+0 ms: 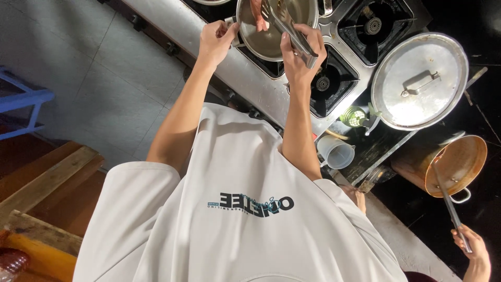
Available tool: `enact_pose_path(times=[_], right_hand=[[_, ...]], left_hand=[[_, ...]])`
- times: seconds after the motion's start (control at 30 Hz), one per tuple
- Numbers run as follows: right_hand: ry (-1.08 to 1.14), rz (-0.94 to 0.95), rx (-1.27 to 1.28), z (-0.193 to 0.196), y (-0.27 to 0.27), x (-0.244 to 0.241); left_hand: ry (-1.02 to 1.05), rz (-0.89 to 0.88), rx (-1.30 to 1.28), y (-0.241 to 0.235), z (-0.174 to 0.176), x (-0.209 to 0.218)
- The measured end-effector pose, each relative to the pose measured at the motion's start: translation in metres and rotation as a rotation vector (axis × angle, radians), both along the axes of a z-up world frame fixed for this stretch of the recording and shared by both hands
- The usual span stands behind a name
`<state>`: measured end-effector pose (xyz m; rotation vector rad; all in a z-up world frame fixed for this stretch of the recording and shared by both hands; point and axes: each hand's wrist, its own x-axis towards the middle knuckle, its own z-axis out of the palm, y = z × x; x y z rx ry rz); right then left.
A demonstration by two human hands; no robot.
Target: Cooking meat in pots on a stove using tongs.
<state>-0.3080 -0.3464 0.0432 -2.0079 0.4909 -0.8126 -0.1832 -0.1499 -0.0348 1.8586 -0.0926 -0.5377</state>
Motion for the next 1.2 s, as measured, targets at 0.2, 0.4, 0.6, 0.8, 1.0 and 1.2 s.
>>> enact_pose_path(times=[0.2, 0.4, 0.6, 0.8, 1.0, 1.2], right_hand=[[0.025, 0.036, -0.021, 0.007, 0.002, 0.000], [-0.014, 0.087, -0.032, 0.006, 0.005, -0.002], [0.035, 0.030, -0.058, 0.022, 0.013, -0.008], [-0.027, -0.023, -0.105, 0.025, 0.018, -0.006], [-0.140, -0.035, -0.129, 0.035, 0.044, -0.002], [-0.247, 0.027, 0.199, 0.027, 0.080, 0.021]], left_hand=[[0.003, 0.004, -0.013, 0.000, -0.001, -0.001], [-0.022, -0.030, 0.014, 0.000, -0.002, -0.003], [0.036, -0.020, 0.003, -0.001, 0.011, -0.006], [-0.011, -0.188, 0.122, 0.017, 0.023, 0.011], [-0.339, -0.266, 0.224, 0.074, 0.039, 0.053], [-0.696, -0.260, 0.131, 0.093, 0.064, 0.062]])
